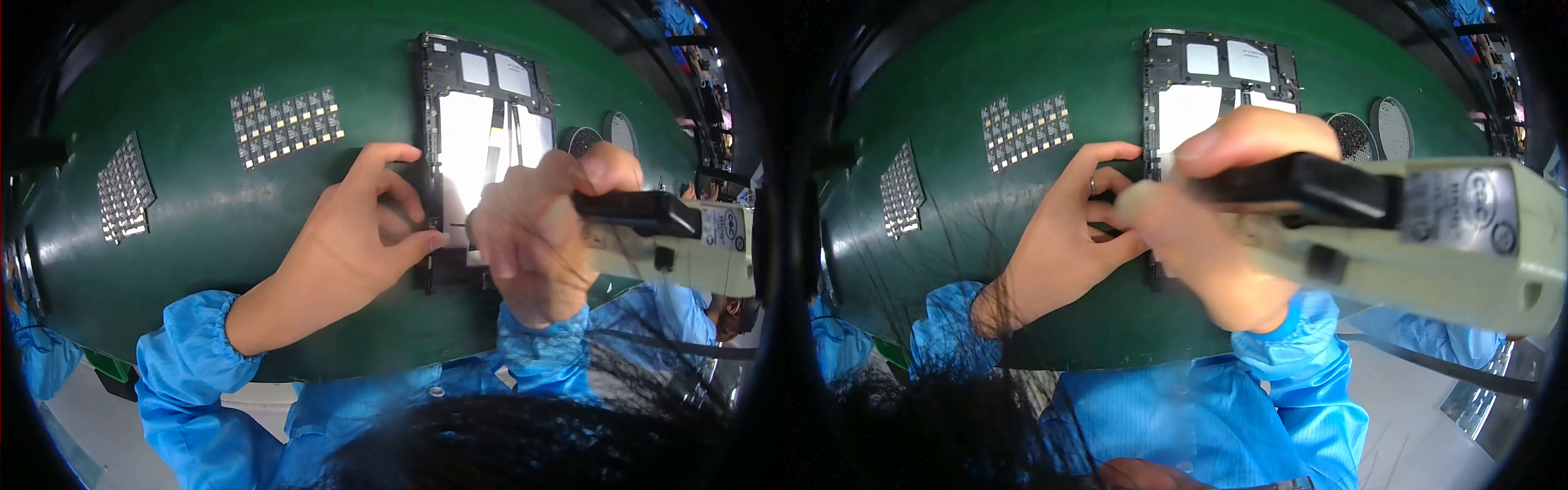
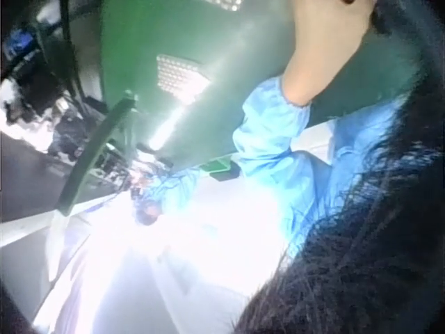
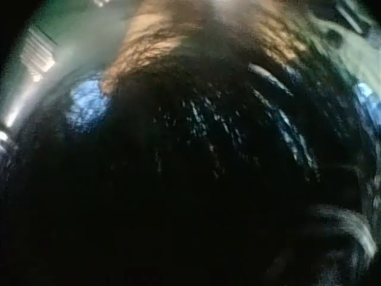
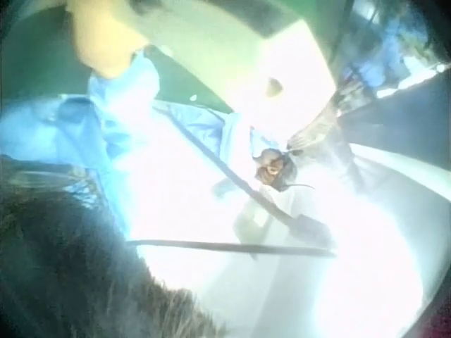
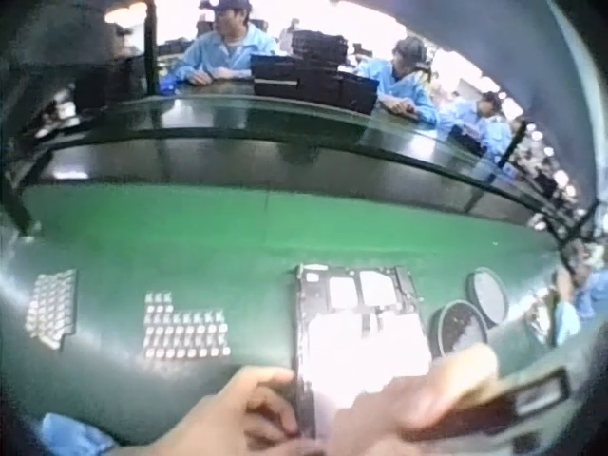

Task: The person assembles internal electronic components and ribbon cables into a tablet chassis, securing them with an electric screwdriver and positioning small parts with tweezers.

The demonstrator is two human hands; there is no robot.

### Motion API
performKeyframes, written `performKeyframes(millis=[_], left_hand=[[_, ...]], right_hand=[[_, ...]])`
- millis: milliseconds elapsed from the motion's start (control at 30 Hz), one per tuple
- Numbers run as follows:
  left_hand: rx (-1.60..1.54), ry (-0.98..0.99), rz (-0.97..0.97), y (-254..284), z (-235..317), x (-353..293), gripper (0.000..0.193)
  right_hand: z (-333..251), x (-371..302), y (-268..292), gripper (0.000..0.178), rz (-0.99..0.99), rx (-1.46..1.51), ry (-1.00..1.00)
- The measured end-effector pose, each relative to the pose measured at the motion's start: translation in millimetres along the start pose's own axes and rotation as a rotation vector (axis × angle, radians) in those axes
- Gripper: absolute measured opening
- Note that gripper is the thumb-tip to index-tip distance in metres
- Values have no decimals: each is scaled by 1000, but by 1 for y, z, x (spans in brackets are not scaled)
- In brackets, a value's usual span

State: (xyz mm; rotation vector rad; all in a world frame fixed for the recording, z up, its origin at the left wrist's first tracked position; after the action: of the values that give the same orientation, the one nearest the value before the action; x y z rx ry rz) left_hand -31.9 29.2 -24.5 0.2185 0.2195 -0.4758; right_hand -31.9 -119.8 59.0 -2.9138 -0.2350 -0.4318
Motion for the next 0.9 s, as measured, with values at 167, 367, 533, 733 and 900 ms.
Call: performKeyframes(millis=[167, 367, 533, 733, 900], left_hand=[[21, 46, -87, 2, 4, 2, 65], [8, -72, -32, 2, 1, -1, 63], [19, -85, -20, 2, -3, -1, 63], [14, -90, -16, 2, -1, -1, 63], [27, -98, -6, 2, 0, -1, 62]], right_hand=[[13, -2, -7, 34, 131, -101, 8], [22, -3, -11, 32, 188, -121, -3], [26, -4, -10, 34, 219, -73, -22], [26, -5, -6, 35, 273, -9, -35], [26, -5, -4, 37, 319, 49, -46]])
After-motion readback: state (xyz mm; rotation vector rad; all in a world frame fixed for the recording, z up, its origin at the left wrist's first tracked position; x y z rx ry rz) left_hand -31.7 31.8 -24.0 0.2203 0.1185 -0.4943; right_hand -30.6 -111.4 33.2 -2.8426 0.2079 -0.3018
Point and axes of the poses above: each hand's wrist, its own x-axis towards the middle knuckle, its own y-axis out of the back of the hand, z = x × y, the point moved 6 cm from there along x, towards the middle knuckle, and after that the axes turned 9 degrees about x, right-handed, at the moved point
